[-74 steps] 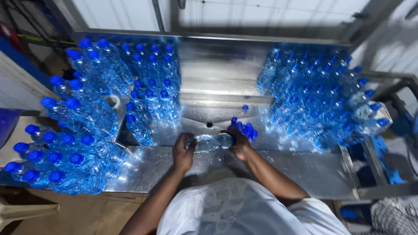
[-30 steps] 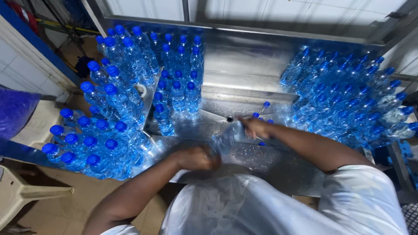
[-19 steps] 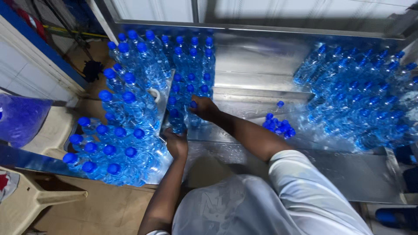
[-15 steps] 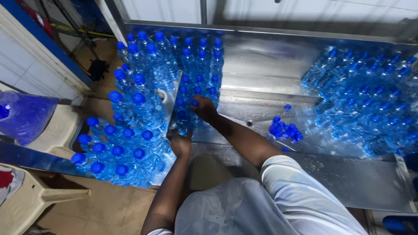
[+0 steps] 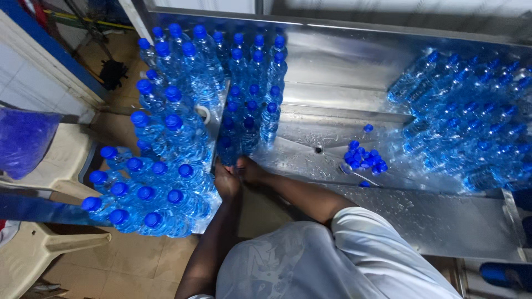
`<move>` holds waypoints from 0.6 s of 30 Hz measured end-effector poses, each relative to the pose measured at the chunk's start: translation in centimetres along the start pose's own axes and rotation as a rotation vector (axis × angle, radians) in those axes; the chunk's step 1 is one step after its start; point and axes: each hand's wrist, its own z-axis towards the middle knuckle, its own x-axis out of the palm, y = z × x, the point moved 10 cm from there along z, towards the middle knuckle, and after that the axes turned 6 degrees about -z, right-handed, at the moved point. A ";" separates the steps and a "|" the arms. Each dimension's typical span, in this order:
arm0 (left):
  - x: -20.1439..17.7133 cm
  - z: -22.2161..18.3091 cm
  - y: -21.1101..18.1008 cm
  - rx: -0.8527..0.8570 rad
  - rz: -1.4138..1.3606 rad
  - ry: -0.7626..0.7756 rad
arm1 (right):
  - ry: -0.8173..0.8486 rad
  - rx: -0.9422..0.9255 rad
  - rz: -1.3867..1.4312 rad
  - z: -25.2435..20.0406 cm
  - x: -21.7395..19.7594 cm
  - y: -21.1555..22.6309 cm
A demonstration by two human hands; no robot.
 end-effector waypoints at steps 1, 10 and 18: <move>-0.1 -0.4 0.2 -0.034 0.017 -0.008 | 0.134 0.094 0.127 0.8 0.8 -1.0; -1.5 -1.5 -1.0 0.025 0.100 -0.300 | -0.224 -0.192 -1.584 -5.8 -4.0 4.5; 1.8 -3.9 -4.7 0.131 0.023 -0.173 | -0.950 -0.088 -2.127 -17.8 -23.2 21.5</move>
